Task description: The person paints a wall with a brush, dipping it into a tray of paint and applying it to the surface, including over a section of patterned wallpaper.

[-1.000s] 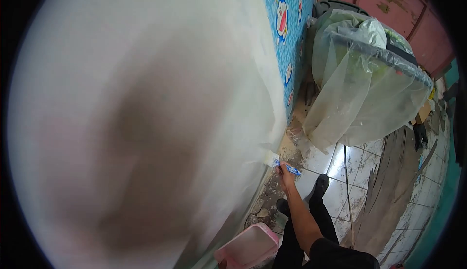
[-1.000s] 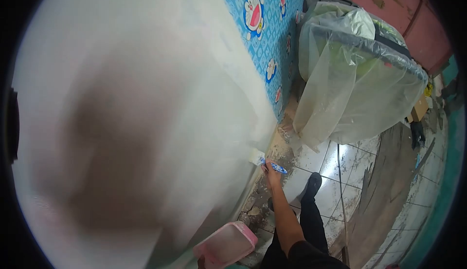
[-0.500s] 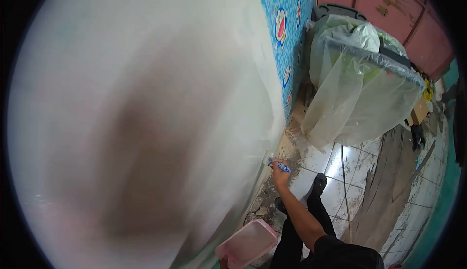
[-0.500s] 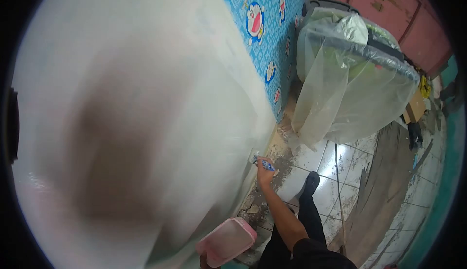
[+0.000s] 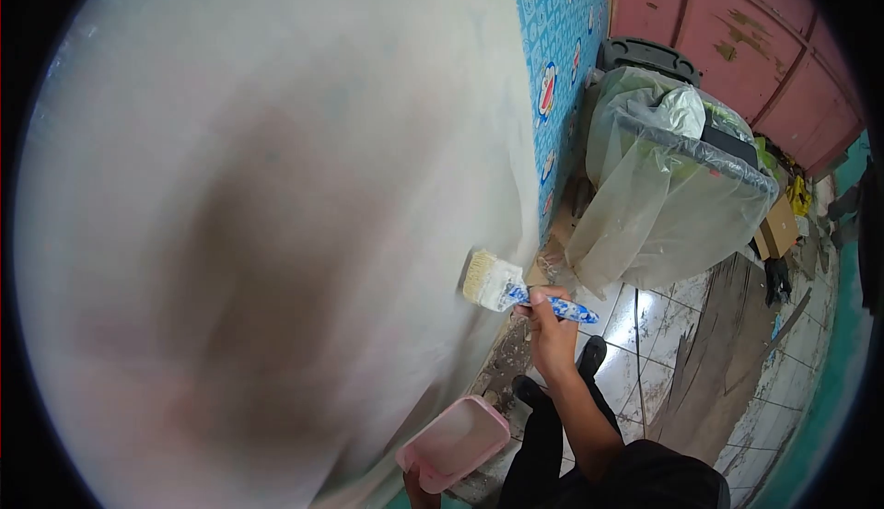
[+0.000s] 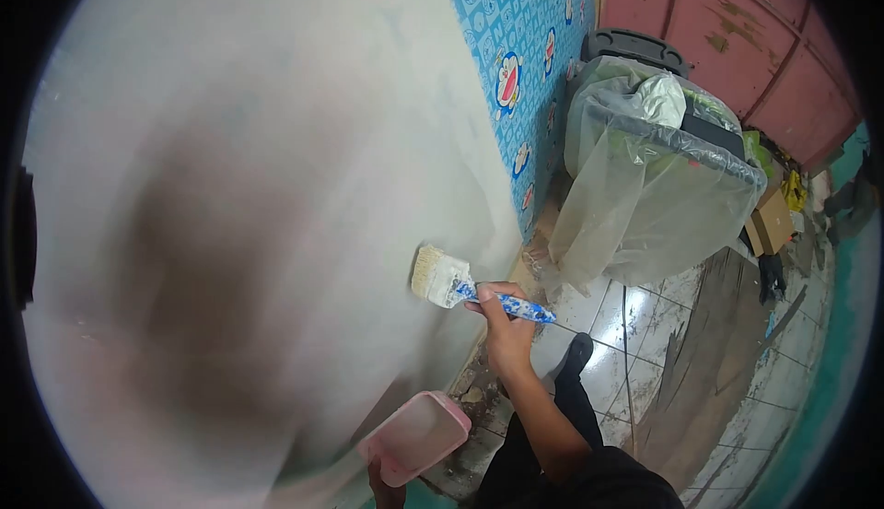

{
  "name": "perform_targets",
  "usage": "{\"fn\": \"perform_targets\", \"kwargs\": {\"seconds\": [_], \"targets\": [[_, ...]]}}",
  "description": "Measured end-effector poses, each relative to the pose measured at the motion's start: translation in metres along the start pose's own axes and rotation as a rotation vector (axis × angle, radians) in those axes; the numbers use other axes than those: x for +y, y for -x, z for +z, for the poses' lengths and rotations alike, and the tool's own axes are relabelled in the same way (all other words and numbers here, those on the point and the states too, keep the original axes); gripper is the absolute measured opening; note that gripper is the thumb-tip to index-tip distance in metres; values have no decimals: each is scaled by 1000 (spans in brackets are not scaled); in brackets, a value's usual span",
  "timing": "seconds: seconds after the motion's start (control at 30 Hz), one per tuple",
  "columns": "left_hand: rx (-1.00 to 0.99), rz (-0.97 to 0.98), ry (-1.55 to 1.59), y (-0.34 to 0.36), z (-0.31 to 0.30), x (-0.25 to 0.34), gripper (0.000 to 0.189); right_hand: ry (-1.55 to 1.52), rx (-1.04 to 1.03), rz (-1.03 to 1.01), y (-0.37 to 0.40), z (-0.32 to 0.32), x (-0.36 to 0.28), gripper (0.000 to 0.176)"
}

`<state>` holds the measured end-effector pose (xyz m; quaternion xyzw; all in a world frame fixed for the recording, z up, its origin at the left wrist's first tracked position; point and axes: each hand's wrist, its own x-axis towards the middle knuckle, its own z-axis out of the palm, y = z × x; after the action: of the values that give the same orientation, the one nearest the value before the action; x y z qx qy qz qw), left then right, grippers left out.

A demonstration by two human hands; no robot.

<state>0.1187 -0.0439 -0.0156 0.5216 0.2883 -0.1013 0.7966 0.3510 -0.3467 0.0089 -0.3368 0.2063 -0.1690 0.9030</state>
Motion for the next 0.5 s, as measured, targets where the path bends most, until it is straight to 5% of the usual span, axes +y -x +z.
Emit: {"fn": "perform_targets", "kwargs": {"seconds": [0.13, 0.27, 0.5], "targets": [[77, -61, 18, -9, -41, -29, 76, -178, 28, 154, -17, -27, 43, 18], [27, 7, -96, -6, 0, -16, 72, -241, 110, 259, -31, -103, 142, 18], [47, -55, -191, -15, -20, -37, 67, -58, 293, 273, -57, -233, 273, 14]]}}
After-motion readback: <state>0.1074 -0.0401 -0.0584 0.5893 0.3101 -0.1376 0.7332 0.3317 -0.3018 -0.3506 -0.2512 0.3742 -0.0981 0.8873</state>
